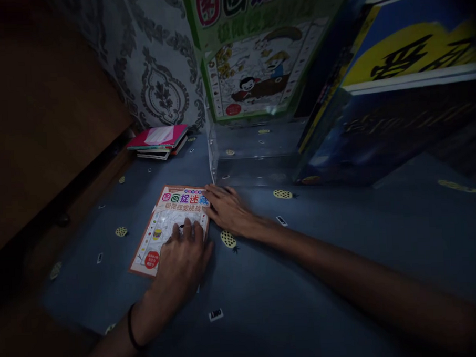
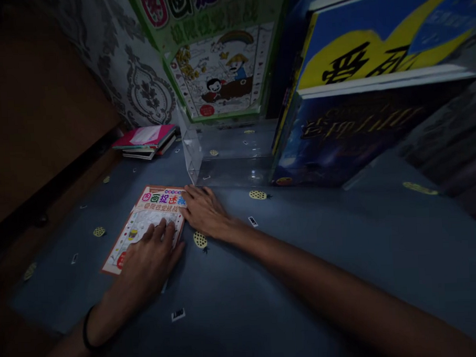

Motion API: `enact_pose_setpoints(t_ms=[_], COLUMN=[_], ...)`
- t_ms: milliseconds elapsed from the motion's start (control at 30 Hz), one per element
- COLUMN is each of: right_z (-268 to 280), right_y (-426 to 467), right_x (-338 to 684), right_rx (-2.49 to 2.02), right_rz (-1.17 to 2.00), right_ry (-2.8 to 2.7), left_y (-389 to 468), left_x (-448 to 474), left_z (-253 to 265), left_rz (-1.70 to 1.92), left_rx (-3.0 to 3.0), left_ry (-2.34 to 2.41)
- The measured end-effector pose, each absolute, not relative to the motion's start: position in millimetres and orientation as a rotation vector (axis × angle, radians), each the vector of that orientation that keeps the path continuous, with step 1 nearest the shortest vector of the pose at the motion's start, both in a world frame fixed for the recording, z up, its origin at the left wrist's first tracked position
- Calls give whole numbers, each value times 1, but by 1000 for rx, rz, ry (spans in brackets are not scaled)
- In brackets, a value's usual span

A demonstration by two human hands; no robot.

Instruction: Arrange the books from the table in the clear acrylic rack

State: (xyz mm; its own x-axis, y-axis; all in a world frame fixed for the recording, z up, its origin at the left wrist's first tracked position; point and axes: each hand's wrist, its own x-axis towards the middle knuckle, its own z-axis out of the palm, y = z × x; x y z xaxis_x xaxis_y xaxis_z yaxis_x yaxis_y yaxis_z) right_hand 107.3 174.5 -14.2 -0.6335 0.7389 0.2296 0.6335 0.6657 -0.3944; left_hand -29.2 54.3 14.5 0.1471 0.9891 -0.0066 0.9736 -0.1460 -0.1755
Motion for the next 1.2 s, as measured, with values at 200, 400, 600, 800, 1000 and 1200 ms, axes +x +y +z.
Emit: enact_pose_setpoints(t_ms=[200, 400, 600, 800, 1000, 1200], right_z=[-19, -22, -27, -26, -25, -15], right_y=[176, 176, 175, 173, 172, 136], right_x=[107, 109, 109, 108, 107, 108], right_rx=[-1093, -1088, -1087, -1096, -1112, -1089], right_rz=[342, 307, 238, 211, 168, 79], right_ry=[-2517, -2553, -2595, -2629, -2637, -2654], left_y=[35, 2, -20, -23, -2, 45], left_x=[-43, -68, -78, -76, -98, -137], left_z=[2, -18, -21, -14, -1, 3], left_rz=[21, -351, -365, -453, -696, -463], left_rx=[-2372, -2432, -2529, -2574, -2599, -2245], left_ry=[-1884, -1496, -1466, -1506, -1624, -2171])
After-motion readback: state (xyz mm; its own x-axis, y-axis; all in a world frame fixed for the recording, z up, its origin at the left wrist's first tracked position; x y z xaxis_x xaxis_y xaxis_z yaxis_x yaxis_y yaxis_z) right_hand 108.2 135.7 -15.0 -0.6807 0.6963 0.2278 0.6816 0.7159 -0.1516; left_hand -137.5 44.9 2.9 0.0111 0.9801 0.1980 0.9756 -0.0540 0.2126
